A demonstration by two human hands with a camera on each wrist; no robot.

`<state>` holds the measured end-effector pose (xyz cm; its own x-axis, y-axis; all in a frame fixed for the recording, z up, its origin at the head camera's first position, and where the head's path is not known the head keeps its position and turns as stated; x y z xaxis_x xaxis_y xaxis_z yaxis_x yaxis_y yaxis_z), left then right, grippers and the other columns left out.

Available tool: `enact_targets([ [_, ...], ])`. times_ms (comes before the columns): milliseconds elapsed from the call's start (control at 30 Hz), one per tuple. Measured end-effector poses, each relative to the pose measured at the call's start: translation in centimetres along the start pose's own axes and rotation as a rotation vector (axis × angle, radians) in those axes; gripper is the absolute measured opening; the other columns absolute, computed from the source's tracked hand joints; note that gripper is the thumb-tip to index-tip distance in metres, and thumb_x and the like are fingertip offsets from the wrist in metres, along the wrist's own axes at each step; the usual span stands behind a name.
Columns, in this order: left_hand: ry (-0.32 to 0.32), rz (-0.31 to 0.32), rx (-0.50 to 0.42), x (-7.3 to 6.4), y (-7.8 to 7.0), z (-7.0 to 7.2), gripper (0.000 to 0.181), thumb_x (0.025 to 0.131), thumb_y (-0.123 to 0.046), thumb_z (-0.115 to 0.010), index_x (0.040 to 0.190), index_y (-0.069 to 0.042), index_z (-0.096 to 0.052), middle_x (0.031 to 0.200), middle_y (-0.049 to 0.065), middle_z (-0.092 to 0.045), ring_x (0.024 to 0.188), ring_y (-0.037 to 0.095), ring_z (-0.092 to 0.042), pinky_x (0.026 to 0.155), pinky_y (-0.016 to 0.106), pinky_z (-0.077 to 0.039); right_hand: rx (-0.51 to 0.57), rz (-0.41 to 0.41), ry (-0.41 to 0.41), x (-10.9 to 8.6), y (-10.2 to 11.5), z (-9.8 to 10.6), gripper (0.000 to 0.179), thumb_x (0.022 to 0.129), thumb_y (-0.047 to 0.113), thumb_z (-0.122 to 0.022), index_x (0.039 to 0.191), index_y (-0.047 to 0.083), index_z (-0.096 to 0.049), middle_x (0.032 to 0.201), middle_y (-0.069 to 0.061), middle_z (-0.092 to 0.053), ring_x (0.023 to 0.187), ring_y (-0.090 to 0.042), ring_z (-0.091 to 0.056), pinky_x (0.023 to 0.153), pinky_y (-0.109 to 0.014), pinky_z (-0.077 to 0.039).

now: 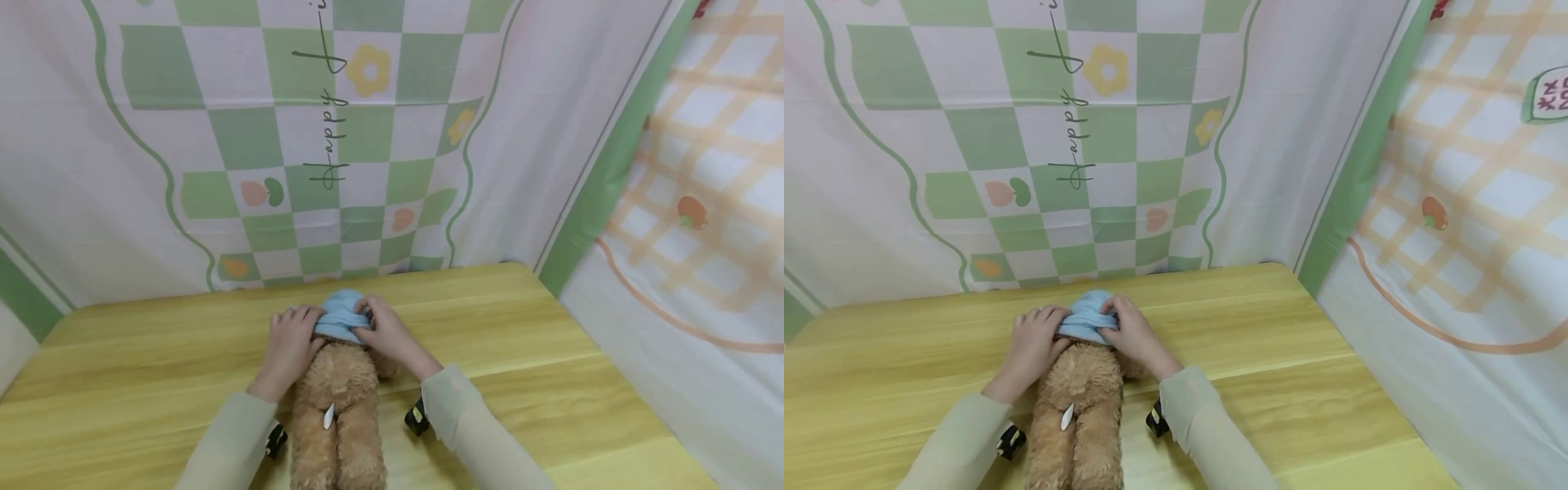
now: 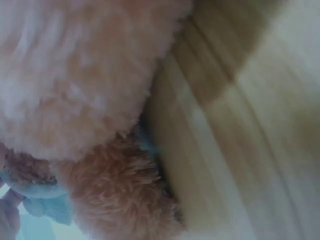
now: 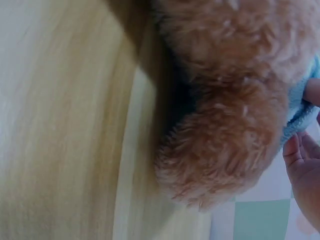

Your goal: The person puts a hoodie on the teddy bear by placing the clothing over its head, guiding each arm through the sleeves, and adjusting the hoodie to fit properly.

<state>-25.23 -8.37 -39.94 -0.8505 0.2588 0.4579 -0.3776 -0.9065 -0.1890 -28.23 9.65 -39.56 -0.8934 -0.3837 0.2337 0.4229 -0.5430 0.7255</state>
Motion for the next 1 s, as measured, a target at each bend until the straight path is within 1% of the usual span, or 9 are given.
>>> enact_targets([
  [100,-0.017,-0.018,0.024,0.1,0.1,0.1,0.037,0.080,-0.022,-0.076,0.112,-0.010,-0.063,0.111,0.009,-0.065,0.099,0.030,-0.058,0.082,0.044,-0.040,0.053,-0.062,0.005,0.1,0.0,0.0,0.035,0.088,0.006,-0.064,0.120,0.002,-0.051,0.113,-0.015,-0.054,0.089,-0.018,-0.049,0.073,-0.027,-0.044],
  [200,-0.037,-0.041,0.036,0.2,0.2,0.2,0.034,0.078,-0.022,-0.078,0.107,-0.012,-0.064,0.108,0.008,-0.065,0.100,0.029,-0.058,0.088,0.047,-0.041,0.033,-0.075,0.008,0.2,0.0,0.1,0.043,0.088,0.007,-0.065,0.128,-0.002,-0.050,0.116,-0.016,-0.053,0.092,-0.018,-0.049,0.075,-0.028,-0.045],
  [300,-0.015,-0.076,0.001,0.3,0.3,0.5,0.036,0.078,-0.023,-0.078,0.109,-0.011,-0.064,0.119,0.010,-0.063,0.109,0.031,-0.057,0.093,0.051,-0.042,0.010,-0.087,0.024,0.3,0.1,0.1,0.043,0.089,0.008,-0.063,0.130,-0.002,-0.052,0.116,-0.017,-0.051,0.097,-0.023,-0.052,0.079,-0.035,-0.048],
  [400,0.096,-0.102,-0.113,0.5,0.7,1.0,0.047,0.082,-0.022,-0.076,0.122,-0.005,-0.060,0.130,0.014,-0.059,0.119,0.034,-0.055,0.100,0.056,-0.040,0.013,-0.097,0.033,0.2,0.1,0.1,0.040,0.091,0.009,-0.061,0.129,-0.001,-0.053,0.124,-0.020,-0.047,0.111,-0.031,-0.051,0.089,-0.044,-0.049],
  [500,0.234,-0.099,-0.236,0.7,1.1,1.5,0.056,0.085,-0.019,-0.072,0.133,0.000,-0.051,0.134,0.017,-0.057,0.124,0.036,-0.053,0.105,0.059,-0.036,0.014,-0.090,0.031,0.1,0.1,0.1,0.038,0.091,0.008,-0.061,0.128,0.000,-0.054,0.135,-0.023,-0.043,0.127,-0.039,-0.044,0.102,-0.052,-0.044],
  [600,0.279,-0.081,-0.265,0.8,1.5,1.5,0.054,0.087,-0.017,-0.070,0.135,-0.002,-0.049,0.132,0.016,-0.059,0.122,0.033,-0.055,0.105,0.058,-0.035,0.027,-0.072,0.045,-0.1,-0.3,0.0,0.040,0.092,0.009,-0.059,0.131,0.001,-0.052,0.140,-0.023,-0.044,0.130,-0.040,-0.043,0.105,-0.053,-0.042],
  [667,0.242,-0.087,-0.225,0.7,1.5,1.2,0.050,0.088,-0.018,-0.069,0.132,-0.004,-0.051,0.130,0.013,-0.061,0.118,0.031,-0.058,0.102,0.057,-0.038,0.071,-0.061,0.078,-0.3,-0.6,-0.1,0.045,0.093,0.009,-0.058,0.135,0.000,-0.047,0.141,-0.024,-0.044,0.130,-0.040,-0.044,0.106,-0.053,-0.041],
  [833,0.080,-0.126,-0.094,0.4,1.4,0.3,0.049,0.082,-0.019,-0.075,0.127,-0.010,-0.056,0.121,0.008,-0.067,0.108,0.026,-0.064,0.095,0.051,-0.042,0.215,-0.070,0.177,-0.7,-1.4,-0.2,0.058,0.092,0.010,-0.055,0.145,0.001,-0.034,0.148,-0.024,-0.031,0.138,-0.042,-0.034,0.110,-0.053,-0.036],
  [1000,-0.020,-0.187,0.022,0.5,1.1,0.2,0.051,0.075,-0.018,-0.081,0.121,-0.014,-0.060,0.112,0.007,-0.068,0.102,0.026,-0.065,0.095,0.048,-0.043,0.138,-0.023,0.155,-0.6,-1.1,0.0,0.050,0.092,0.010,-0.057,0.138,0.001,-0.041,0.138,-0.022,-0.039,0.128,-0.039,-0.044,0.104,-0.052,-0.042],
])
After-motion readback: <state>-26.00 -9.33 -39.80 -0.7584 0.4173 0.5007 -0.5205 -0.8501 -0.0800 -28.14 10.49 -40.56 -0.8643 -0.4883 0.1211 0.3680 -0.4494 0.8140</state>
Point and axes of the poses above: each hand's wrist, its own x-axis towards the middle knuckle, its own z-axis out of the back of the hand, y = z × x, the point moved 2 cm from there along x, towards the middle knuckle
